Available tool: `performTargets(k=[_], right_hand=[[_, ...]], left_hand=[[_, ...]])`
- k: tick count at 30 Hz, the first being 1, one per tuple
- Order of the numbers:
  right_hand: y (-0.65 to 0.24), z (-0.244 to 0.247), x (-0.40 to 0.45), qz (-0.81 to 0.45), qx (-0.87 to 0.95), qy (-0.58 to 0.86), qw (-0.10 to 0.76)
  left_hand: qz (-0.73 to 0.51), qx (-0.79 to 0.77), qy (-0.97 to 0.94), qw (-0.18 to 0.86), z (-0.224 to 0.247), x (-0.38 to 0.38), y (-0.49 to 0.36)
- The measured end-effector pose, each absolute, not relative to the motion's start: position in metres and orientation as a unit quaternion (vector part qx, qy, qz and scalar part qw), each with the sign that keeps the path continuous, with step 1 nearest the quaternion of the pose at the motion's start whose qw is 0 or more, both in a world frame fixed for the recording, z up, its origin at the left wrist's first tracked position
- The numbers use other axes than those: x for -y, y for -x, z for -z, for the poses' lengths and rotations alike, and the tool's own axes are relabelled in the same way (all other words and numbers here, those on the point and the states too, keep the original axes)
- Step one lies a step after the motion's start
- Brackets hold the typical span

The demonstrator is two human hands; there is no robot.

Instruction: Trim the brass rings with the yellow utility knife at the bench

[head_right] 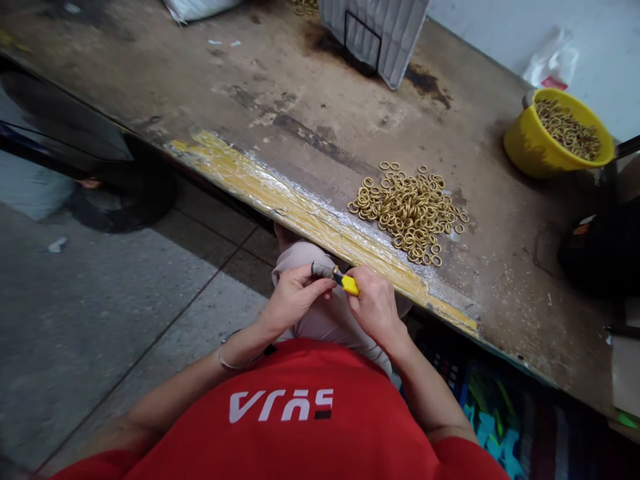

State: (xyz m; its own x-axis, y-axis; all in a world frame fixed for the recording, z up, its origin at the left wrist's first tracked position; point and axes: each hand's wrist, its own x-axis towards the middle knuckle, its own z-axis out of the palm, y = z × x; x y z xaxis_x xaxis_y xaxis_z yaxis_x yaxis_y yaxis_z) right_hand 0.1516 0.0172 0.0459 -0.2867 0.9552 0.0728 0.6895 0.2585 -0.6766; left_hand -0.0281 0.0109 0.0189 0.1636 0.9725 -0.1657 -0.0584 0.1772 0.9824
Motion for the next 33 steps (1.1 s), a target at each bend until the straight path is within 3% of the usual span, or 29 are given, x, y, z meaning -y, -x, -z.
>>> performTargets(k=[5,10,15,19,24,28,30,33], right_hand=[[-0.149,-0.043,-0.012,-0.165,0.805,0.56,0.107],[-0.147,-0.039,-0.017,-0.095,0.81,0.576,0.047],[-0.176,-0.032,-0.038,-0.036,0.71,0.702,-0.043],[-0.2,-0.026,-0.055,0.01,0.713,0.7,0.038],[-0.203,-0.02,-0.078,0.02,0.695,0.717,0.042],[-0.199,-0.025,-0.079,-0.084,0.689,0.699,0.174],[-0.193,-0.032,-0.07,-0.239,0.653,0.671,0.259],[-0.178,-0.042,-0.051,-0.525,0.53,0.597,0.296]], left_hand=[[-0.427,-0.476,-0.497,0.586,-0.015,-0.01,0.027],[-0.405,-0.473,-0.54,0.566,-0.018,-0.01,0.03],[-0.395,-0.389,-0.611,0.564,-0.041,-0.002,0.035],[-0.386,-0.383,-0.622,0.564,-0.042,0.0,0.034],[-0.352,-0.454,-0.605,0.552,-0.023,-0.005,0.027],[-0.328,-0.487,-0.656,0.474,-0.013,-0.007,0.024],[-0.357,-0.504,-0.668,0.416,-0.01,-0.006,0.024],[-0.398,-0.502,-0.656,0.398,-0.007,-0.007,0.025]])
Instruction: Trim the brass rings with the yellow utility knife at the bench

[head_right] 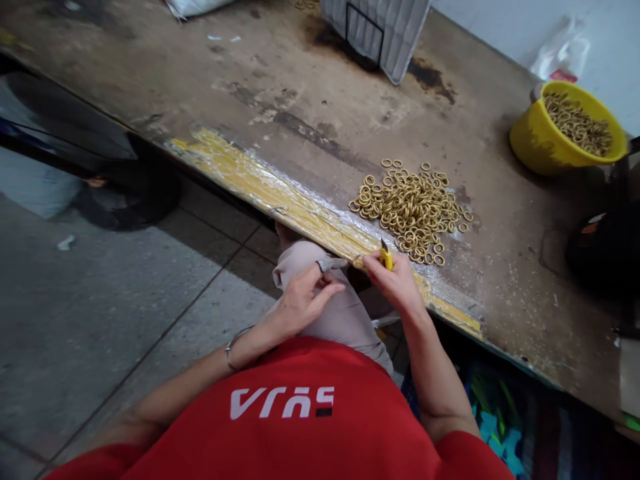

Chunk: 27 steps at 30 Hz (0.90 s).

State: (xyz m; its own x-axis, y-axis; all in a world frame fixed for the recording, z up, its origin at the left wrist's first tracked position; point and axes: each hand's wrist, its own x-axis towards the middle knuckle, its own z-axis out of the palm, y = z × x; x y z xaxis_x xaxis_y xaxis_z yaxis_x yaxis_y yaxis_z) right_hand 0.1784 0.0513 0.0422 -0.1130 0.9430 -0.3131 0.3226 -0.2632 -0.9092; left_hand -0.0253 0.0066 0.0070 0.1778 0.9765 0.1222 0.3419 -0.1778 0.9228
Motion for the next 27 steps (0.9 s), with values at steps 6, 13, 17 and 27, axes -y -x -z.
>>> performTargets(k=[6,13,17,27], right_hand=[[-0.155,-0.042,-0.035,-0.747,0.326,0.504,0.285],[-0.156,-0.044,-0.025,-0.551,0.542,0.57,0.279],[-0.159,-0.049,-0.012,-0.283,0.744,0.569,0.207],[-0.147,-0.037,-0.012,-0.093,0.798,0.594,0.048]], left_hand=[[-0.408,-0.467,-0.62,0.481,-0.01,-0.007,0.026],[-0.384,-0.444,-0.479,0.653,-0.014,-0.009,0.029],[-0.39,-0.464,-0.449,0.656,-0.018,-0.009,0.029],[-0.4,-0.475,-0.517,0.589,-0.021,-0.008,0.026]])
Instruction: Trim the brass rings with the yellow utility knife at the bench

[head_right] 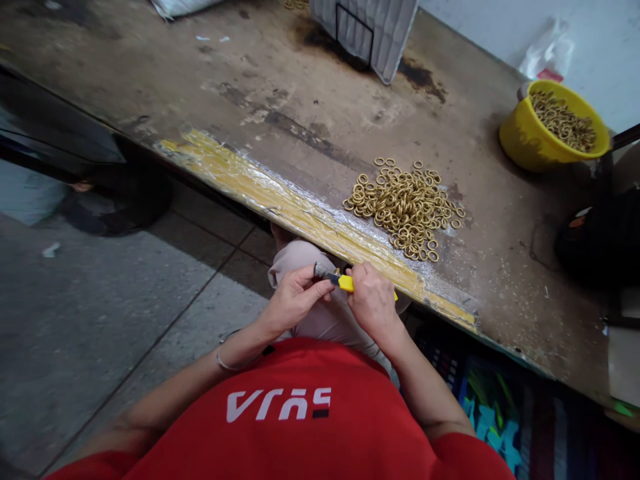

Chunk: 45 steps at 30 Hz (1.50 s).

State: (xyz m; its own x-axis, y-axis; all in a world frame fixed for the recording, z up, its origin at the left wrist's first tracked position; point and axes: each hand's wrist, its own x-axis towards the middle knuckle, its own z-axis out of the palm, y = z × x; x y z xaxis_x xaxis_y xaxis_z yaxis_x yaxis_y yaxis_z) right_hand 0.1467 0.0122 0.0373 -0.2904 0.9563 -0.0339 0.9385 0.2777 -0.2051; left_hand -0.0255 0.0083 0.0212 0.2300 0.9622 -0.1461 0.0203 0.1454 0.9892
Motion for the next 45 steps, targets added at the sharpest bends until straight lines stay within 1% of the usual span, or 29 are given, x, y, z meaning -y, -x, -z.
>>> performTargets(k=[3,5,6,8,10,11,14,16,17,19,20,22,24,26,27,30,32,36,39,42,45], right_hand=[[-0.159,-0.033,-0.025,-0.077,0.757,0.649,-0.001],[-0.176,-0.031,-0.034,-0.061,0.705,0.706,-0.027],[-0.185,-0.031,-0.039,-0.044,0.697,0.716,-0.009],[-0.201,-0.03,-0.047,-0.012,0.704,0.708,0.055],[-0.211,-0.03,-0.056,0.019,0.703,0.702,0.113],[-0.215,-0.03,-0.06,0.032,0.694,0.708,0.128],[-0.22,-0.029,-0.072,0.048,0.657,0.742,0.125],[-0.222,-0.028,-0.078,0.033,0.649,0.75,0.124],[-0.223,-0.027,-0.079,0.017,0.651,0.747,0.137],[-0.221,-0.027,-0.079,-0.037,0.647,0.737,0.191],[-0.219,-0.027,-0.077,-0.085,0.638,0.73,0.231],[-0.209,-0.03,-0.069,-0.225,0.601,0.701,0.31],[-0.193,-0.037,-0.058,-0.391,0.547,0.649,0.357],[-0.177,-0.044,-0.047,-0.51,0.495,0.603,0.362],[-0.169,-0.048,-0.042,-0.545,0.48,0.586,0.361],[-0.152,-0.055,-0.033,-0.6,0.453,0.554,0.358],[-0.146,-0.055,-0.03,-0.613,0.444,0.544,0.363],[-0.142,-0.051,-0.025,-0.619,0.439,0.532,0.375],[-0.143,-0.05,-0.019,-0.593,0.471,0.528,0.384],[-0.148,-0.05,-0.011,-0.463,0.595,0.55,0.36],[-0.153,-0.045,-0.004,-0.302,0.725,0.546,0.293]], left_hand=[[-0.402,-0.455,-0.562,0.561,-0.037,-0.002,0.031],[-0.393,-0.397,-0.617,0.555,-0.048,0.003,0.035],[-0.383,-0.373,-0.638,0.554,-0.052,0.004,0.037],[-0.363,-0.363,-0.664,0.544,-0.05,0.005,0.037],[-0.345,-0.387,-0.68,0.518,-0.04,0.003,0.035],[-0.338,-0.406,-0.686,0.5,-0.032,0.002,0.033],[-0.311,-0.455,-0.694,0.464,-0.013,0.0,0.027],[-0.287,-0.464,-0.703,0.456,-0.007,0.0,0.024],[-0.281,-0.463,-0.711,0.448,-0.006,0.0,0.023],[-0.299,-0.458,-0.725,0.419,-0.005,0.0,0.022],[-0.318,-0.457,-0.728,0.401,-0.006,0.0,0.022],[-0.357,-0.46,-0.725,0.367,-0.007,-0.001,0.022],[-0.382,-0.462,-0.718,0.354,-0.008,-0.003,0.022],[-0.393,-0.458,-0.711,0.362,-0.009,-0.004,0.022],[-0.397,-0.457,-0.705,0.368,-0.01,-0.005,0.022],[-0.411,-0.478,-0.669,0.393,-0.013,-0.005,0.021],[-0.421,-0.49,-0.621,0.443,-0.014,-0.004,0.02],[-0.423,-0.464,-0.507,0.591,-0.017,-0.004,0.021],[-0.416,-0.456,-0.462,0.637,-0.019,-0.004,0.023],[-0.419,-0.454,-0.454,0.643,-0.021,-0.004,0.024],[-0.436,-0.434,-0.453,0.646,-0.023,-0.004,0.023]])
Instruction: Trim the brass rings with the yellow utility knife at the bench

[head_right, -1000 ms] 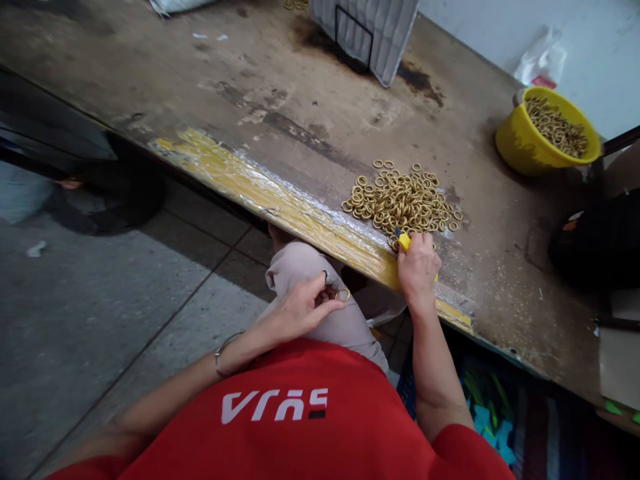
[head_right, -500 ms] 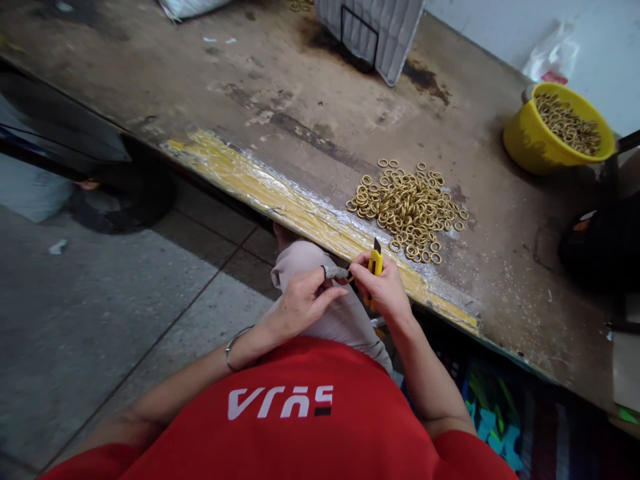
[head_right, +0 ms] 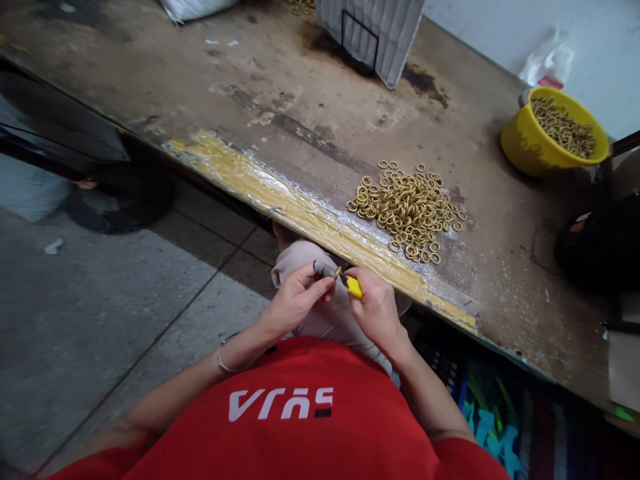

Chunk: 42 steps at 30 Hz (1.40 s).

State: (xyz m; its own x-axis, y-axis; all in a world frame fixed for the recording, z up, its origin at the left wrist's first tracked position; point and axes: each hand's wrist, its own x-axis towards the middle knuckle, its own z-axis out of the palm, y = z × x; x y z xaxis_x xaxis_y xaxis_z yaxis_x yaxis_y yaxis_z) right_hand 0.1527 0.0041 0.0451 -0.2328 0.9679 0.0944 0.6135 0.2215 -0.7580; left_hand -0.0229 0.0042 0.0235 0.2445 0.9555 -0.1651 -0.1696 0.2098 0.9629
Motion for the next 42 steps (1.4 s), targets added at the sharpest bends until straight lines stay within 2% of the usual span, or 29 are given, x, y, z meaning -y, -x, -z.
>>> performTargets(k=[6,16,19,23,27,29,31,36,39,42], right_hand=[[-0.154,-0.031,-0.003,-0.162,0.799,0.552,0.176],[-0.155,-0.03,-0.021,-0.067,0.777,0.625,0.032],[-0.178,-0.027,-0.037,-0.018,0.711,0.702,0.014],[-0.208,-0.023,-0.059,0.051,0.67,0.739,0.042],[-0.212,-0.02,-0.069,0.054,0.654,0.754,0.012],[-0.211,-0.019,-0.069,0.036,0.667,0.744,0.025],[-0.209,-0.021,-0.065,0.001,0.689,0.72,0.08],[-0.193,-0.035,-0.041,-0.209,0.724,0.611,0.242],[-0.176,-0.043,-0.029,-0.325,0.717,0.545,0.288],[-0.164,-0.046,-0.023,-0.375,0.707,0.51,0.315]], left_hand=[[-0.421,-0.438,-0.487,0.628,-0.025,-0.004,0.021],[-0.388,-0.46,-0.603,0.523,-0.028,-0.007,0.032],[-0.37,-0.438,-0.647,0.502,-0.034,0.0,0.039],[-0.334,-0.439,-0.683,0.479,-0.027,0.005,0.039],[-0.288,-0.482,-0.7,0.441,-0.013,0.001,0.032],[-0.278,-0.488,-0.702,0.438,-0.011,-0.003,0.029],[-0.284,-0.492,-0.674,0.473,-0.012,-0.006,0.026],[-0.333,-0.451,-0.477,0.677,-0.018,-0.016,0.022],[-0.346,-0.418,-0.408,0.734,-0.02,-0.018,0.022],[-0.362,-0.401,-0.374,0.754,-0.021,-0.016,0.023]])
